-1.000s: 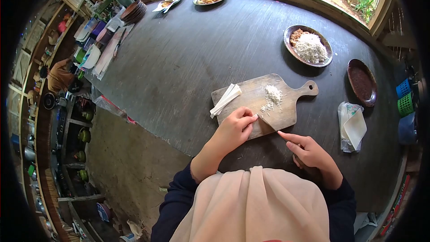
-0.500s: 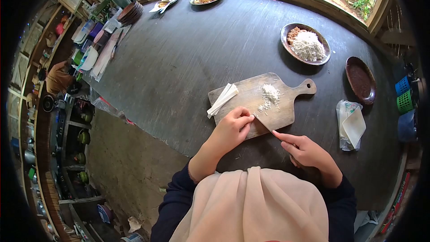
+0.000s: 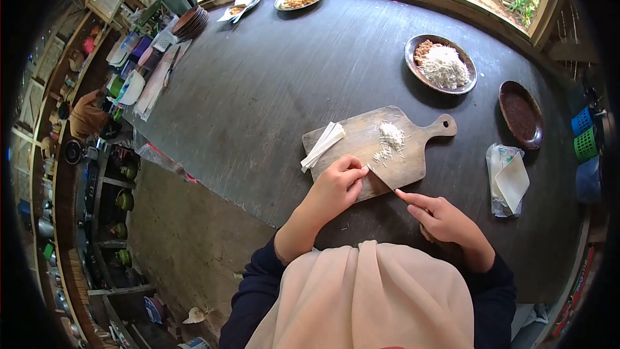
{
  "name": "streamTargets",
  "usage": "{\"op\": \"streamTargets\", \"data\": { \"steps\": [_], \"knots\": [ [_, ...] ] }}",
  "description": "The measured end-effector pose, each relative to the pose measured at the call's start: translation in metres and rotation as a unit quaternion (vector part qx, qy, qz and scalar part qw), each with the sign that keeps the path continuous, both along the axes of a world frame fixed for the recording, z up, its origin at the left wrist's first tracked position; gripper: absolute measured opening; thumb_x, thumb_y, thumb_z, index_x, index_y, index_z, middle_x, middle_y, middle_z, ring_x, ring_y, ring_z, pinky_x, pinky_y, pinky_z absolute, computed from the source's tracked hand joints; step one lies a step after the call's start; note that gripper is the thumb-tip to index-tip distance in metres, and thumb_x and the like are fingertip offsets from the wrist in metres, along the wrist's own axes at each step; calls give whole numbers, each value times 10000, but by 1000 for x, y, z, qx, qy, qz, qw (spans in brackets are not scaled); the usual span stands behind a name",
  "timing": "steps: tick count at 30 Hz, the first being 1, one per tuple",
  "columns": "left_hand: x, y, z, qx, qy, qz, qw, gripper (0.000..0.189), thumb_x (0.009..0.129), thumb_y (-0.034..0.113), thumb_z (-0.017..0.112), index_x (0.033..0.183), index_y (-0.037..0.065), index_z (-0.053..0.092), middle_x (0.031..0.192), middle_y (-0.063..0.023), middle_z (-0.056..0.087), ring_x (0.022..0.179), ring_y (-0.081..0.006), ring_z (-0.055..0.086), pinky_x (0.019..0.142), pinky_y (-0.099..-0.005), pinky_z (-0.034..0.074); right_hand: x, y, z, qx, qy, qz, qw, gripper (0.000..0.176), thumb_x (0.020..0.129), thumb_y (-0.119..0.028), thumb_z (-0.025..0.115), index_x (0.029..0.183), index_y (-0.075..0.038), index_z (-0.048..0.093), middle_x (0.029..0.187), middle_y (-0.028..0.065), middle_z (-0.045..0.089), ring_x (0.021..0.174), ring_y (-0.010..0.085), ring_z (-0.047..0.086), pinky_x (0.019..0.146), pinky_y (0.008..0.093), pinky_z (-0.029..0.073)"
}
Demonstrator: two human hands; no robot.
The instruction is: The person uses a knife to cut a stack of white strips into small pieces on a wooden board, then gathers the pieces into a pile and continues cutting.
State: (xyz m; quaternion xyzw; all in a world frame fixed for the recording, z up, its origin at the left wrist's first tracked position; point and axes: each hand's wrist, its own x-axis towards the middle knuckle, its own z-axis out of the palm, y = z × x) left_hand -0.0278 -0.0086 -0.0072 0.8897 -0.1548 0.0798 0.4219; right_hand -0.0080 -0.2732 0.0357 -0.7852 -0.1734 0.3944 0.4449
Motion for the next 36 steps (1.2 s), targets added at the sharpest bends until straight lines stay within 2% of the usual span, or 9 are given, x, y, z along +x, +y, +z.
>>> {"op": "streamTargets", "data": {
  "steps": [7, 14, 17, 19, 22, 26, 28, 36],
  "knots": [
    [0, 1, -1, 0, -6, -3, 1000, 224, 815, -30, 643, 1033, -16, 696, 1035, -101, 628, 857, -229, 657, 735, -305, 532, -3, 2, -13, 63, 20, -39, 997, 402, 1018, -164, 472, 1418, -170, 515, 569, 39, 562, 456, 104, 533, 505, 270, 467],
    [0, 1, -2, -4, 0, -2, 1000, 216, 816, -32, 638, 1024, -21, 696, 1034, -100, 629, 855, -226, 657, 731, -303, 529, -1, 2, -6, 49, 32, -24, 998, 399, 1022, -160, 467, 1417, -173, 517, 576, 33, 549, 479, 96, 536, 517, 264, 464],
    [0, 0, -1, -6, 1, 2, 1000, 216, 815, -33, 637, 1022, -21, 697, 1033, -99, 631, 848, -224, 659, 725, -301, 529, -1, 5, -2, 20, 26, -19, 999, 395, 1019, -184, 481, 1411, -180, 521, 571, 70, 557, 476, 130, 541, 542, 293, 470],
    [0, 0, -1, -7, 9, 5, 1000, 218, 814, -34, 637, 1022, -21, 698, 1033, -100, 631, 844, -224, 661, 721, -300, 529, -3, 7, 3, -36, -65, 20, 997, 393, 1010, -209, 498, 1402, -187, 527, 578, 118, 564, 478, 183, 557, 573, 329, 476],
    [0, 0, -3, -3, -12, 2, 1000, 210, 818, -32, 636, 1019, -21, 698, 1031, -101, 632, 835, -222, 661, 711, -302, 528, -5, 8, 0, -46, -110, 21, 993, 395, 1002, -223, 509, 1396, -192, 529, 581, 143, 562, 492, 224, 574, 593, 352, 478],
    [0, -1, 0, -5, -10, 4, 1000, 195, 827, -26, 640, 1013, -22, 697, 1023, -97, 631, 827, -216, 657, 706, -303, 526, -2, 1, 0, -32, -121, 38, 991, 396, 1002, -210, 506, 1396, -184, 529, 574, 129, 571, 478, 217, 575, 588, 344, 480],
    [0, -1, 0, -10, -11, 6, 1000, 192, 829, -24, 640, 1013, -22, 697, 1022, -96, 630, 824, -213, 655, 704, -302, 526, -1, 0, 9, -32, -48, 28, 998, 397, 1006, -195, 494, 1401, -165, 521, 568, 117, 570, 453, 191, 558, 560, 333, 480],
    [1, 0, -3, -13, -7, 1, 1000, 199, 820, -29, 644, 1011, -16, 697, 1028, -92, 628, 817, -212, 651, 698, -296, 522, -2, 3, -6, 33, 4, -13, 999, 400, 1026, -168, 452, 1423, -151, 497, 558, 56, 559, 455, 117, 533, 512, 284, 472]
  ]
}}
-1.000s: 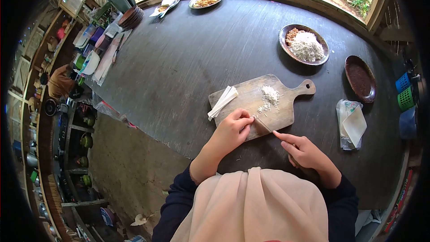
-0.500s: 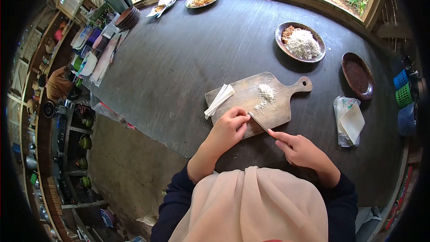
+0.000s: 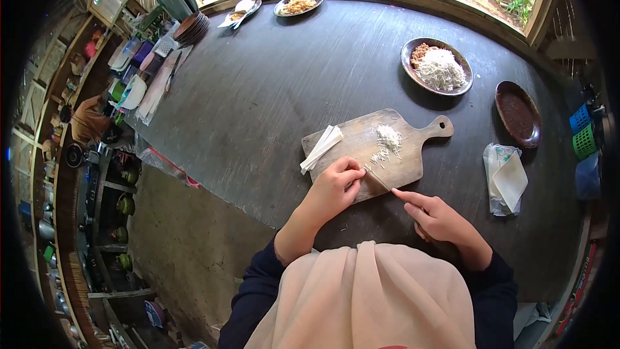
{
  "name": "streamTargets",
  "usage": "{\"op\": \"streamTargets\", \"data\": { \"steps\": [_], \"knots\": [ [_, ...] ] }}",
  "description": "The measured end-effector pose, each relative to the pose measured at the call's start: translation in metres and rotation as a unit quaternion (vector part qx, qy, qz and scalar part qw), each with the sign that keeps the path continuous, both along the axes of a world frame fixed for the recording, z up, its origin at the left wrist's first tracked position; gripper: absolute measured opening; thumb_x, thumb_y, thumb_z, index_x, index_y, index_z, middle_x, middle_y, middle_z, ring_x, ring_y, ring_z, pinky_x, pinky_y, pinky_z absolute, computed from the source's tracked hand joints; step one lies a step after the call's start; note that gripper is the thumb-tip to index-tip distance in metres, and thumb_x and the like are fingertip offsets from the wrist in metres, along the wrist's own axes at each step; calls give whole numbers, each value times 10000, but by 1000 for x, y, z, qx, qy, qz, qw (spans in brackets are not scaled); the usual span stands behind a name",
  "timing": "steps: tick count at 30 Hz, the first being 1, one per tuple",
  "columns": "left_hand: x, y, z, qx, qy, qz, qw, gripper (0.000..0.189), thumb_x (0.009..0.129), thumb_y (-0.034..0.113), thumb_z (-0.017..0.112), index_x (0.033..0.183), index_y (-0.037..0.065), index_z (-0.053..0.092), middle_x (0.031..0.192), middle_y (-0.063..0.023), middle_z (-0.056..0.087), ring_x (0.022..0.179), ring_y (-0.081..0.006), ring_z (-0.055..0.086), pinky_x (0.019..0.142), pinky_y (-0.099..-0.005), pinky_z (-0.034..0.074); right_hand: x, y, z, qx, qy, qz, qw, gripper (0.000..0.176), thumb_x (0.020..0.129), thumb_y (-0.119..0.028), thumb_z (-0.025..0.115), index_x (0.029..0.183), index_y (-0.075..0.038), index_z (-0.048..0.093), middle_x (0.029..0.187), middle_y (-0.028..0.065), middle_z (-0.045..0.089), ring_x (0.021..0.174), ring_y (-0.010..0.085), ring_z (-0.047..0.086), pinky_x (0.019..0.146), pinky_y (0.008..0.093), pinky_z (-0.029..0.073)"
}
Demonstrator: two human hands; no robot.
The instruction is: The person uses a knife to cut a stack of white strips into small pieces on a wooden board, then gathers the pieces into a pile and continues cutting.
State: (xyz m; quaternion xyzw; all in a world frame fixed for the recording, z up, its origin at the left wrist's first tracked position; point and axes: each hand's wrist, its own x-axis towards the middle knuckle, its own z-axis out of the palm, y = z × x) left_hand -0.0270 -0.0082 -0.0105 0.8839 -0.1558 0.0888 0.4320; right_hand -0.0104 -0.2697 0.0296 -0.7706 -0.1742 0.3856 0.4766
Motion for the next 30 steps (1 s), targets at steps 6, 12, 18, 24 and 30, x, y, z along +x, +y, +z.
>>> {"op": "streamTargets", "data": {
  "steps": [6, 12, 18, 24, 30],
  "knots": [
    [0, 1, 2, -3, 11, -2, 1000, 202, 811, -35, 645, 1005, -17, 696, 1032, -91, 629, 834, -213, 653, 701, -297, 523, 1, -2, 0, 7, 5, 11, 1000, 405, 1029, -176, 450, 1431, -154, 488, 558, 47, 550, 461, 113, 531, 515, 281, 471],
    [-1, 1, 2, -7, 12, -4, 1000, 203, 806, -44, 643, 1002, -19, 693, 1036, -93, 629, 852, -220, 655, 714, -302, 524, 2, -1, 0, -10, 4, 26, 1000, 410, 1030, -183, 451, 1439, -153, 470, 545, 54, 532, 457, 117, 524, 517, 289, 462],
    [-1, 1, 2, -6, 8, -2, 1000, 192, 812, -46, 641, 995, -25, 693, 1035, -102, 638, 847, -233, 660, 722, -305, 528, -6, 6, 6, -56, -90, 36, 994, 384, 1015, -206, 481, 1393, -140, 504, 586, 156, 561, 509, 268, 580, 581, 368, 478],
    [0, 0, 0, -8, -2, 1, 1000, 182, 825, -41, 639, 998, -27, 693, 1034, -102, 641, 827, -221, 664, 710, -298, 524, -8, 6, 6, -69, -140, 28, 987, 374, 1004, -215, 496, 1369, -141, 526, 642, 205, 589, 566, 361, 597, 609, 410, 482],
    [-1, 1, 2, -7, -1, -5, 1000, 186, 828, -26, 643, 1004, -23, 701, 1027, -102, 636, 823, -214, 664, 706, -292, 521, -2, 0, 17, -59, -39, 32, 997, 386, 1014, -189, 483, 1396, -136, 510, 571, 115, 555, 455, 194, 546, 524, 338, 464]
  ]
}}
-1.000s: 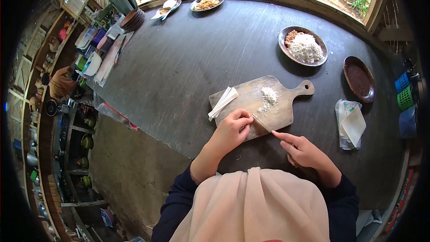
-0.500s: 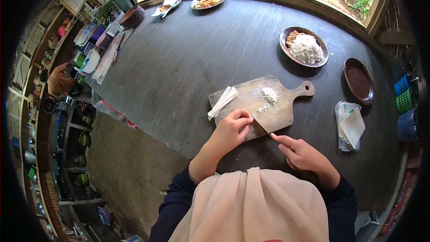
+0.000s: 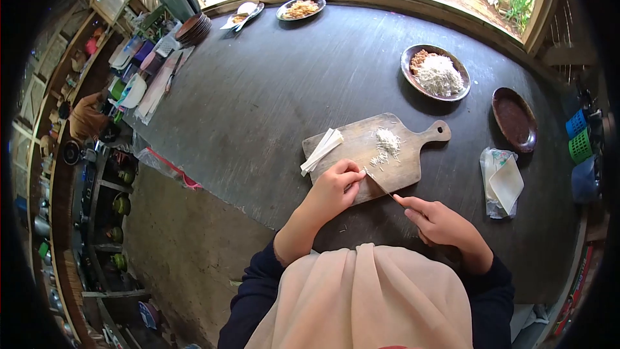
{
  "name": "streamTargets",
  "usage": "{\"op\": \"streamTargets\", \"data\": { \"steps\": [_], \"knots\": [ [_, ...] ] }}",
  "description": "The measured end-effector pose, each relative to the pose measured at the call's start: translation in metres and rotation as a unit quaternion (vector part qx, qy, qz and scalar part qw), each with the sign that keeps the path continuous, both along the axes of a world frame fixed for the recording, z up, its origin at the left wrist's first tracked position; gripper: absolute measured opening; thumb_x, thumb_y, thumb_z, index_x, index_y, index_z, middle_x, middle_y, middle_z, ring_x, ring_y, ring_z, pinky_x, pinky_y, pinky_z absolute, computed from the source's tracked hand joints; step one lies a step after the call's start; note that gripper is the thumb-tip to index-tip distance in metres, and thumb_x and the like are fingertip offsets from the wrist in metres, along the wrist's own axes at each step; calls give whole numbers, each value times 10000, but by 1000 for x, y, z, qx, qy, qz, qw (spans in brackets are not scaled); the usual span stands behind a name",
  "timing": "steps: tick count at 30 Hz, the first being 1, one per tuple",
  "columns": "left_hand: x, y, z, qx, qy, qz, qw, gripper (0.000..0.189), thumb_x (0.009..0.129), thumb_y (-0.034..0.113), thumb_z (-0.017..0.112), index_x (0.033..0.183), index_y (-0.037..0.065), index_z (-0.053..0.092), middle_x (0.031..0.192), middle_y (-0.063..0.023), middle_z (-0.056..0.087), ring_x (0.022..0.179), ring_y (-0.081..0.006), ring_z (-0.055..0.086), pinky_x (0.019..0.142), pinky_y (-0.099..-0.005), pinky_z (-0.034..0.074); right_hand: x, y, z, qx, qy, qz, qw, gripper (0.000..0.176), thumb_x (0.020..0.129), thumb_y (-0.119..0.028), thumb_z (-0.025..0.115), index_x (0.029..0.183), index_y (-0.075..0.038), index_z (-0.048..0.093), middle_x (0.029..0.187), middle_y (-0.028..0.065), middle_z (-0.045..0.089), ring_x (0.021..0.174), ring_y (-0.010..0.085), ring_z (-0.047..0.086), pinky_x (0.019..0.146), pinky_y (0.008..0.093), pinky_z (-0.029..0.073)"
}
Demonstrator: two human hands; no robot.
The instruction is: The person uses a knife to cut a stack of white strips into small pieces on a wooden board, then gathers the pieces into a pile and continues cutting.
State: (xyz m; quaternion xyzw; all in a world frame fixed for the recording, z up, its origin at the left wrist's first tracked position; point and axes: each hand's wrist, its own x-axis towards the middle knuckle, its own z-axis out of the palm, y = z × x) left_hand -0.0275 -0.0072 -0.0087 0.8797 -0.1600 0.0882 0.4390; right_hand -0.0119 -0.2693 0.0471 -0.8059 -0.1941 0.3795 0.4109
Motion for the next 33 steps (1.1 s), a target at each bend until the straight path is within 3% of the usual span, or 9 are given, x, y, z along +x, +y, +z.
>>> {"op": "streamTargets", "data": {
  "steps": [1, 7, 19, 25, 33],
  "knots": [
    [0, 0, -1, 0, -4, 0, 1000, 189, 826, -21, 644, 1005, -22, 704, 1029, -104, 637, 830, -223, 665, 713, -297, 525, -1, 0, 1, 6, 32, -16, 999, 391, 1019, -183, 476, 1407, -134, 503, 551, 83, 540, 440, 145, 526, 500, 316, 455],
    [0, 1, -2, 0, -2, 3, 1000, 190, 816, -22, 647, 997, -24, 704, 1043, -108, 640, 870, -239, 668, 748, -304, 534, -3, 2, -30, 127, 103, -85, 983, 381, 1033, -177, 457, 1399, -81, 505, 622, 31, 549, 479, 86, 519, 481, 269, 445],
    [1, 2, -4, 7, -3, -2, 1000, 194, 807, -15, 649, 993, -28, 705, 1059, -103, 645, 889, -234, 671, 766, -303, 535, -6, 3, -24, 77, 35, -36, 996, 387, 1039, -187, 443, 1398, -50, 490, 637, 38, 567, 474, 102, 525, 493, 275, 449],
    [1, 2, -6, 5, -19, -5, 1000, 189, 806, -16, 652, 986, -29, 707, 1051, -102, 646, 891, -235, 672, 764, -304, 537, -11, 6, -24, 85, 70, -55, 992, 389, 1042, -186, 434, 1377, 6, 488, 606, 45, 554, 471, 105, 521, 497, 284, 446],
    [0, 3, -3, 5, 0, -6, 1000, 182, 812, -8, 658, 985, -18, 711, 1046, -99, 645, 886, -224, 673, 759, -293, 538, -18, 6, -35, 105, 52, -73, 990, 393, 1042, -192, 443, 1392, -19, 487, 609, 38, 554, 481, 98, 522, 510, 279, 451]
  ]
}}
